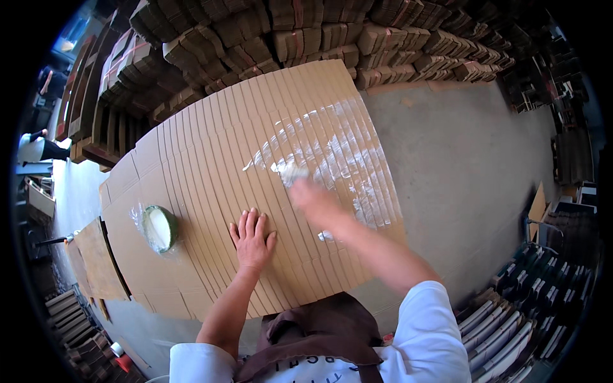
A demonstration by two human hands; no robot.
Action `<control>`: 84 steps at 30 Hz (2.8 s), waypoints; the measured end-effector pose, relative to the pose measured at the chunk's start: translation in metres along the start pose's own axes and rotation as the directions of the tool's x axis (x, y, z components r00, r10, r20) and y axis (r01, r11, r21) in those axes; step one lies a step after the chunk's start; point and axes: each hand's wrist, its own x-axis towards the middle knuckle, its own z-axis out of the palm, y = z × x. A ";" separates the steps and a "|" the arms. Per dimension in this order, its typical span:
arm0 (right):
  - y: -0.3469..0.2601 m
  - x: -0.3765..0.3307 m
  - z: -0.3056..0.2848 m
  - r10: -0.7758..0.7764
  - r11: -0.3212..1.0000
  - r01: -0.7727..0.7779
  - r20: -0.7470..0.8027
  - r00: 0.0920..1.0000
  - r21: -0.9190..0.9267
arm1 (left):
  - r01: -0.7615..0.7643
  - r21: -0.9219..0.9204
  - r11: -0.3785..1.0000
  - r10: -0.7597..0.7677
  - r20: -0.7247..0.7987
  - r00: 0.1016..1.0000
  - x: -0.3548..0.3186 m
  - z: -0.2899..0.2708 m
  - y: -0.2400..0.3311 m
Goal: The person retrieves a container of white adhesive and a brush, then walks to a workbench. They repeatedly dip the brush and spread the adhesive across a large flat cardboard sheet, covering most of its surface area.
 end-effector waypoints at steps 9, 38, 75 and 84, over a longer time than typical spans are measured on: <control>-0.042 0.071 -0.010 0.089 0.993 -0.080 0.114 0.990 -0.081 | 0.036 0.012 0.999 -0.037 0.011 0.999 -0.013 -0.006 -0.008; -0.011 -0.152 -0.048 0.401 0.905 -0.358 -0.179 0.898 0.232 | -0.002 0.026 1.000 0.002 0.027 1.000 -0.013 -0.003 -0.004; 0.075 -0.208 -0.164 0.440 0.895 -0.409 -0.201 0.875 0.180 | 0.005 0.075 0.997 -0.006 0.016 1.000 -0.012 0.000 -0.004; 0.083 -0.207 -0.155 0.392 0.916 -0.400 -0.161 0.906 -0.016 | -0.006 0.087 0.996 0.005 0.016 1.000 -0.009 0.001 -0.004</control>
